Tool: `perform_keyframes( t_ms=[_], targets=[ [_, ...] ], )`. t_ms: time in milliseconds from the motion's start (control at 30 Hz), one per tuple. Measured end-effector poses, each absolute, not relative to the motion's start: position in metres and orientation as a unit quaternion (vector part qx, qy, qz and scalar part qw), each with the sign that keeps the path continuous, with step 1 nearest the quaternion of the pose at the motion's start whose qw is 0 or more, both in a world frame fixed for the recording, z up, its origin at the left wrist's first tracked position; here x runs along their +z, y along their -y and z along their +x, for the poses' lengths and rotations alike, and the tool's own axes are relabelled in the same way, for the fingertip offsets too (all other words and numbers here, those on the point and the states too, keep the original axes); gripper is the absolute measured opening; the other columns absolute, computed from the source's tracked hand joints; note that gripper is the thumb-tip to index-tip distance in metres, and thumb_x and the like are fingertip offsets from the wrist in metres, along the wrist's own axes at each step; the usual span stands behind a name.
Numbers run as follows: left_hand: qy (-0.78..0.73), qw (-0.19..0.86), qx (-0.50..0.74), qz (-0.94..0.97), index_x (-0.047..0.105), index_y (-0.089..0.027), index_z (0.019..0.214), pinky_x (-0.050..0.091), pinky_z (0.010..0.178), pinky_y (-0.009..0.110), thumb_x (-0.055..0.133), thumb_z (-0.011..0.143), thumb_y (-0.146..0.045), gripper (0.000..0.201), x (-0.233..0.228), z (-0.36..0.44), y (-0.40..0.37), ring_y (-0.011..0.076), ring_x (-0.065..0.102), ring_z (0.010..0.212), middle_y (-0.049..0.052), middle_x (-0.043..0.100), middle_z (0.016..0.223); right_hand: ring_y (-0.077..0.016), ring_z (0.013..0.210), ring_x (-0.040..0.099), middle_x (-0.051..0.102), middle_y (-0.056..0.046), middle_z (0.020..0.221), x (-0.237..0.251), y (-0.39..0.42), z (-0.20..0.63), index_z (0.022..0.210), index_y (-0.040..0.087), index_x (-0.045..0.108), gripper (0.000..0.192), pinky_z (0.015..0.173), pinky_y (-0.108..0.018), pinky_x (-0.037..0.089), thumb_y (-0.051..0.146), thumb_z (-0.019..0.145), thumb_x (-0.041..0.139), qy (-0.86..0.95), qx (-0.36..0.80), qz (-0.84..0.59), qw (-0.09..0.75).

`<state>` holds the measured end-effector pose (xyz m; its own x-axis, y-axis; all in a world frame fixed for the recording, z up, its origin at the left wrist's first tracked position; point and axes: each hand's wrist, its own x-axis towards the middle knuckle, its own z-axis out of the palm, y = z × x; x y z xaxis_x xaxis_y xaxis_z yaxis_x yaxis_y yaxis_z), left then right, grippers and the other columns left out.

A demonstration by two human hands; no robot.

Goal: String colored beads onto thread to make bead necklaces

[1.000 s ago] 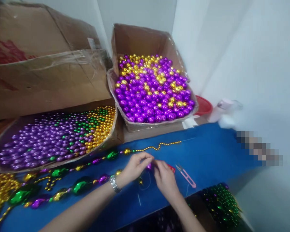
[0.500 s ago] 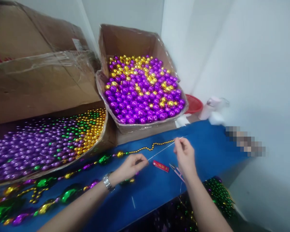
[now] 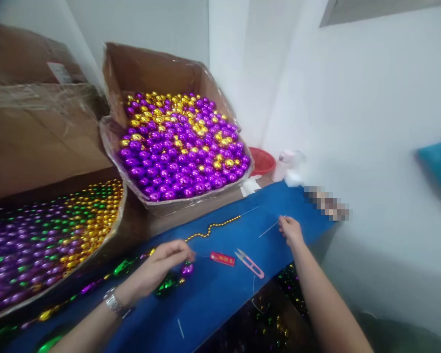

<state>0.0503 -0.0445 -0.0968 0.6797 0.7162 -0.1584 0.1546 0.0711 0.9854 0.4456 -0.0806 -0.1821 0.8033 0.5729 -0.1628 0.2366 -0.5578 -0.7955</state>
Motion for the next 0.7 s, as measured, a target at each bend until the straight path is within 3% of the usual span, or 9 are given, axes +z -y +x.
perform_keyframes(
  t_ms=[167, 433, 567, 700],
  targets=[
    [-0.326, 0.669, 0.239, 0.624, 0.058, -0.015, 0.077, 0.041, 0.073, 0.028, 0.054, 0.087, -0.035, 0.022, -0.071, 0.058, 0.043, 0.0167, 0.055, 0.076, 0.004, 0.062, 0.077, -0.0203, 0.1, 0.058, 0.055, -0.008, 0.12, -0.17, 0.071, 0.441, 0.119, 0.017, 0.053, 0.031, 0.084, -0.041, 0.05, 0.031, 0.092, 0.054, 0.367, 0.086, -0.886, 0.271],
    [-0.365, 0.657, 0.303, 0.586, 0.06, -0.014, 0.082, 0.043, 0.073, 0.029, 0.058, 0.085, -0.034, 0.02, -0.042, 0.061, 0.036, 0.0153, 0.056, 0.073, 0.004, 0.062, 0.074, -0.0198, 0.1, 0.059, 0.055, -0.008, 0.12, -0.172, 0.017, 0.38, 0.118, 0.018, 0.054, 0.029, 0.084, -0.04, 0.05, 0.03, 0.092, 0.054, 0.618, 0.059, -0.782, 0.057],
    [-0.366, 0.677, 0.331, 0.545, 0.059, -0.014, 0.082, 0.044, 0.065, 0.025, 0.059, 0.085, -0.033, 0.019, -0.045, 0.053, 0.038, 0.0106, 0.05, 0.062, 0.001, 0.058, 0.068, -0.0196, 0.099, 0.059, 0.056, -0.007, 0.118, -0.164, 0.008, 0.369, 0.117, 0.017, 0.055, 0.028, 0.084, -0.04, 0.05, 0.03, 0.092, 0.054, 0.648, 0.056, -0.76, 0.001],
    [-0.368, 0.681, 0.364, 0.519, 0.058, -0.014, 0.081, 0.042, 0.058, 0.023, 0.059, 0.084, -0.034, 0.02, -0.051, 0.044, 0.038, 0.008, 0.042, 0.056, -0.002, 0.052, 0.064, -0.0185, 0.094, 0.061, 0.058, -0.007, 0.114, -0.139, 0.016, 0.365, 0.116, 0.015, 0.054, 0.029, 0.079, -0.038, 0.052, 0.032, 0.091, 0.055, 0.665, 0.084, -0.742, -0.004]
  ],
)
